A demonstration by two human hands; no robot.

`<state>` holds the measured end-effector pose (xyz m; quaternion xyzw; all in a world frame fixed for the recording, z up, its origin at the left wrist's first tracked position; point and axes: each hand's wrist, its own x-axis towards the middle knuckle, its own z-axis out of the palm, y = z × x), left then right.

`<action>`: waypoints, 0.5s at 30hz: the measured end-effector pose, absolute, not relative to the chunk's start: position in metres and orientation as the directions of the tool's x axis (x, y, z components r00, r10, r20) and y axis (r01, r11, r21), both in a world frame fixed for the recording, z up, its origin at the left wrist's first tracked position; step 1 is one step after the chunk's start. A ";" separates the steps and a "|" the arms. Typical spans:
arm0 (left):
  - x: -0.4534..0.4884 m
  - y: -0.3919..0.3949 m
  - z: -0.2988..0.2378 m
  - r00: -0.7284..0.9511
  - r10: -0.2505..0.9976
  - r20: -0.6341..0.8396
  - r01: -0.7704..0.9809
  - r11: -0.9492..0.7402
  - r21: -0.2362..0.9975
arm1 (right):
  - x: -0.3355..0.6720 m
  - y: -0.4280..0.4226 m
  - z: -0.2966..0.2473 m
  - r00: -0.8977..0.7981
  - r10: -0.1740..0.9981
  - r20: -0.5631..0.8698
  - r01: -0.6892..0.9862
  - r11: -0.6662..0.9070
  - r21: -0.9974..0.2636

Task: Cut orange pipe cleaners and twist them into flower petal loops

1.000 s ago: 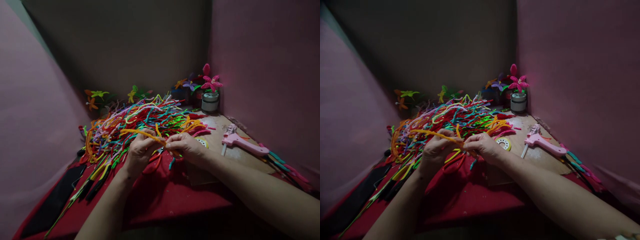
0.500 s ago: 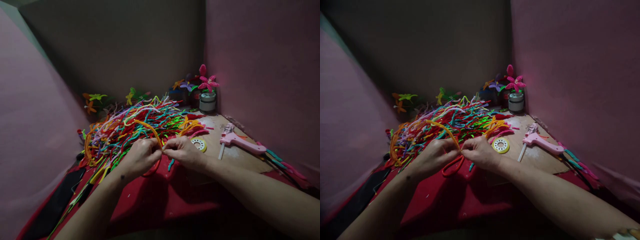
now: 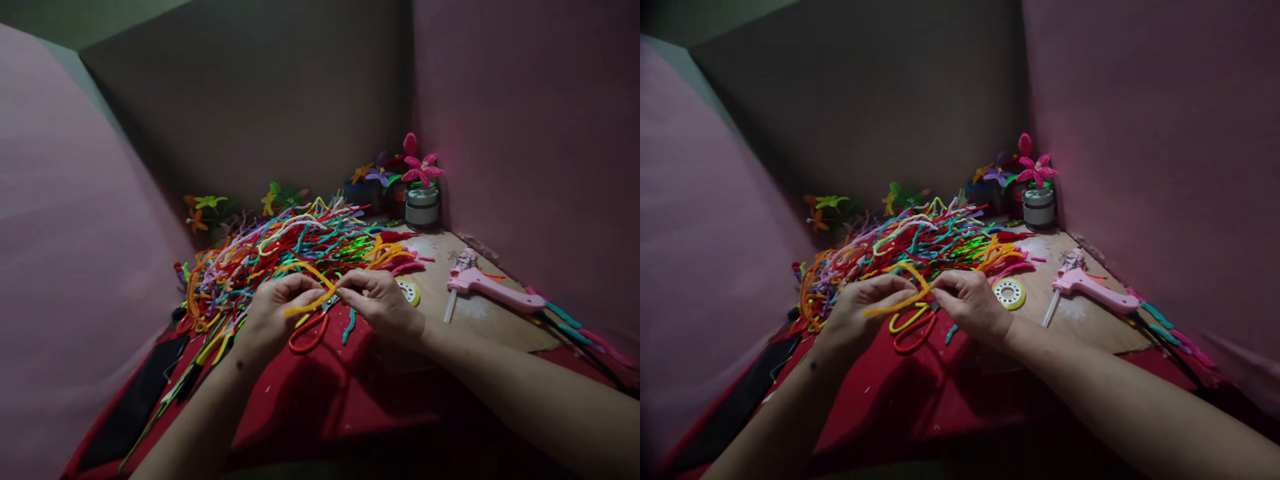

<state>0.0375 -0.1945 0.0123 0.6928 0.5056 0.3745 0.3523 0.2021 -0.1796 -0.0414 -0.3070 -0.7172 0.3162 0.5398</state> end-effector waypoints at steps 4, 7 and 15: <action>0.032 -0.200 0.013 0.418 0.759 0.500 0.572 -0.647 0.504 | 0.203 -0.180 -0.037 -0.321 0.834 0.449 -0.078 0.449 -0.890; 0.032 -0.197 0.013 0.500 0.689 0.525 0.570 -0.718 0.399 | 0.204 -0.181 -0.037 -0.354 0.826 0.439 -0.065 0.446 -0.893; 0.045 -0.183 0.011 0.406 0.913 0.038 0.488 -0.252 0.835 | 0.200 -0.187 -0.042 -0.221 0.629 0.746 0.269 0.774 -0.573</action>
